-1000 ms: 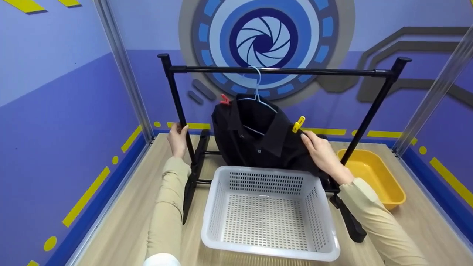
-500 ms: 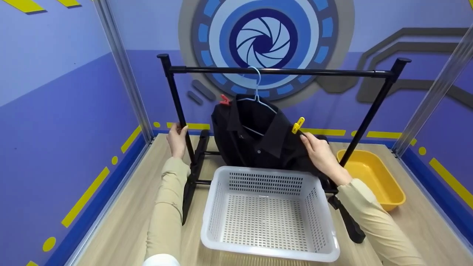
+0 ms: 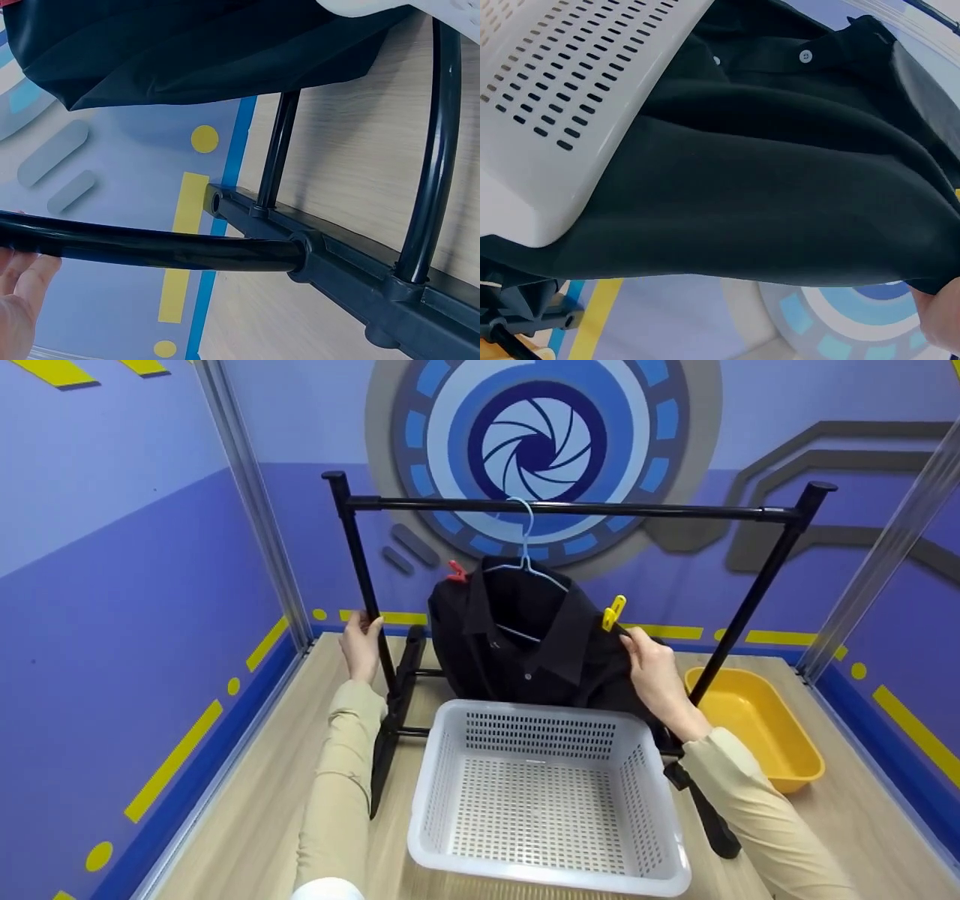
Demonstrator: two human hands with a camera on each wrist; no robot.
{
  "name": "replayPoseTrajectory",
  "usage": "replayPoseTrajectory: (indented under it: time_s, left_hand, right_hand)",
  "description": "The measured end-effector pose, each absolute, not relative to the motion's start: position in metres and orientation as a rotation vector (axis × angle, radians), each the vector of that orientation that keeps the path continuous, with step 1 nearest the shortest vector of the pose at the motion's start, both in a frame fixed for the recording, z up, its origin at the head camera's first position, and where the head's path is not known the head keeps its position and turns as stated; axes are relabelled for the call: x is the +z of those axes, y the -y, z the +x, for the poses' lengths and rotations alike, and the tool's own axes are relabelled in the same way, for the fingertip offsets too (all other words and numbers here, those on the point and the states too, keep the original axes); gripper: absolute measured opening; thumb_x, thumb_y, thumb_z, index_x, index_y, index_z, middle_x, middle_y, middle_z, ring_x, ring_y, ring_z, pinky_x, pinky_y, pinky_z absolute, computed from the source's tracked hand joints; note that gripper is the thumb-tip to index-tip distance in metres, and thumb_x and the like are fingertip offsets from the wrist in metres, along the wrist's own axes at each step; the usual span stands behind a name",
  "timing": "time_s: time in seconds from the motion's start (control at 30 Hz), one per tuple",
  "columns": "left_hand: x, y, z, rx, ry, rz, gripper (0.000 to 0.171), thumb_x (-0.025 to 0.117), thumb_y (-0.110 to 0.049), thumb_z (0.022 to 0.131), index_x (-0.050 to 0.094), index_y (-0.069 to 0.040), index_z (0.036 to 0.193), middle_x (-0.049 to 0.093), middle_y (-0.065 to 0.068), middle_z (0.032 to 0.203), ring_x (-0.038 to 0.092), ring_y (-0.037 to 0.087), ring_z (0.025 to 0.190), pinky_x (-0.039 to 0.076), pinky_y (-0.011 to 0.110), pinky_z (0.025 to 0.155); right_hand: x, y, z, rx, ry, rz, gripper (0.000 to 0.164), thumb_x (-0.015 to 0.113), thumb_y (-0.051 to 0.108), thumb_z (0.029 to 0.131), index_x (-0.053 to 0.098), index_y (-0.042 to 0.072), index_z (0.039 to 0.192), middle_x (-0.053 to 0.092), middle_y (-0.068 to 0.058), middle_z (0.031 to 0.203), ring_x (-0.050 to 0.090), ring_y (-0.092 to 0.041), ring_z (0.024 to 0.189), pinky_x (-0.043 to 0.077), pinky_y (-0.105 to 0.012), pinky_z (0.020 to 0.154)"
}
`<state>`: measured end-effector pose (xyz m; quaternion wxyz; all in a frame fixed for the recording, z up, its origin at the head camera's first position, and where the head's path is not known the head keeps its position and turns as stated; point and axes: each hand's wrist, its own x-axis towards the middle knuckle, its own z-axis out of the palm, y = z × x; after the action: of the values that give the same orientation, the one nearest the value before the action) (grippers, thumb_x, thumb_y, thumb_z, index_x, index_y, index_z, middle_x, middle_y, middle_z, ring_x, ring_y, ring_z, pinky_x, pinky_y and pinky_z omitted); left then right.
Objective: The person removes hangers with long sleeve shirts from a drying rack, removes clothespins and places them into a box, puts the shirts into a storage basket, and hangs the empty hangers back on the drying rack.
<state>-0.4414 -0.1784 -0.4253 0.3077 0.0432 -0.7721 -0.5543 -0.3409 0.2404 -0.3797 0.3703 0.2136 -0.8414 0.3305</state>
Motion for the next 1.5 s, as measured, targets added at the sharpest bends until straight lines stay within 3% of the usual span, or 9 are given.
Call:
replayPoseTrajectory:
  time_s: [0.2,0.7,1.03,1.5]
  left_hand:
    - [-0.426,0.178,-0.442,-1.456,2.045,0.111,0.019,0.058,-0.016,0.090,0.058,0.000,0.100,0.060,0.014,0.096,0.055,0.025,0.087,0.041,0.037,0.077]
    - [-0.423,0.180,-0.443,-1.480,2.052,0.113,0.019,0.059,-0.013,0.089,0.058,0.002,0.102,0.061,0.016,0.098,0.056,0.027,0.089,0.041,0.037,0.078]
    - [-0.424,0.180,-0.444,-1.471,2.056,0.127,0.019,0.058,-0.013,0.089,0.058,0.001,0.102,0.061,0.015,0.098,0.056,0.026,0.089,0.041,0.037,0.078]
    - [-0.425,0.180,-0.445,-1.461,2.051,0.124,0.018,0.059,-0.013,0.089,0.058,0.000,0.102,0.061,0.014,0.096,0.056,0.025,0.087,0.041,0.038,0.076]
  right_hand:
    - [-0.380,-0.244,-0.341,0.811,2.027,0.566,0.007,0.051,-0.004,0.090,0.057,-0.002,0.088,0.057,-0.015,0.071,0.053,-0.028,0.060,0.040,-0.040,0.053]
    - [-0.373,-0.257,-0.339,0.818,1.940,0.506,0.008,0.051,-0.003,0.090,0.058,-0.004,0.087,0.058,-0.015,0.072,0.054,-0.027,0.060,0.039,-0.037,0.056]
    - [-0.368,-0.264,-0.334,0.795,1.845,0.524,0.007,0.053,-0.009,0.086,0.058,-0.004,0.085,0.046,-0.010,0.060,0.042,-0.021,0.050,0.031,-0.026,0.051]
    - [-0.365,-0.266,-0.324,0.818,1.716,0.578,0.017,0.059,-0.021,0.075,0.062,-0.008,0.085,0.062,-0.016,0.077,0.058,-0.029,0.065,0.038,-0.013,0.068]
